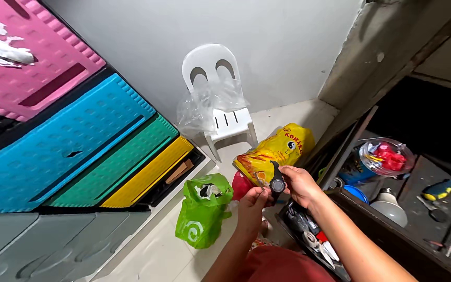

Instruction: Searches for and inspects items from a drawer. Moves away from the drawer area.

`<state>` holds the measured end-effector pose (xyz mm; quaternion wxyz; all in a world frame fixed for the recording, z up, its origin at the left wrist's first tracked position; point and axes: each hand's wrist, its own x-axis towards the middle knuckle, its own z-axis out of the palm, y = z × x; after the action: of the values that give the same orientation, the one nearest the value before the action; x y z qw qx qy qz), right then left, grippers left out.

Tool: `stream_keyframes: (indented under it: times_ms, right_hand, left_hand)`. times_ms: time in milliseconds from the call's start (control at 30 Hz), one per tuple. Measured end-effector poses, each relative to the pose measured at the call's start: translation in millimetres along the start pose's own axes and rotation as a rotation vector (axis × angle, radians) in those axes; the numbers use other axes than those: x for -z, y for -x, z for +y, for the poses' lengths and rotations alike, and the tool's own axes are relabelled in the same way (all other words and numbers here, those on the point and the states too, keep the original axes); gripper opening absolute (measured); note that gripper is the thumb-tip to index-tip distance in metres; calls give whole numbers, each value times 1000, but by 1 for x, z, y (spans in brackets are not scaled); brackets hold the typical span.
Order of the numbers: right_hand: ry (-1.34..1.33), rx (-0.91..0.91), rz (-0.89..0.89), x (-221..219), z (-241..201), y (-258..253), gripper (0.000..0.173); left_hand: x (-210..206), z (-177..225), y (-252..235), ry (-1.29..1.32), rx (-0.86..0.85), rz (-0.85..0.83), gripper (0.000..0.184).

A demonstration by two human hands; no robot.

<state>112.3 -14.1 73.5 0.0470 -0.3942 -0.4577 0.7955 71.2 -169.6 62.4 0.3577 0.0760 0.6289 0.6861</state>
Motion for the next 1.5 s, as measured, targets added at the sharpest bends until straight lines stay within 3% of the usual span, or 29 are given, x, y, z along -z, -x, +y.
stream_keyframes:
  times_ms: [233, 1500]
  right_hand:
    - [-13, -14, 9, 1, 2, 0, 30]
    - [-30, -32, 5, 13, 2, -5, 29]
  left_hand:
    - [-4, 3, 6, 52, 62, 11, 15]
    - [-10, 6, 4, -5, 56, -38, 15]
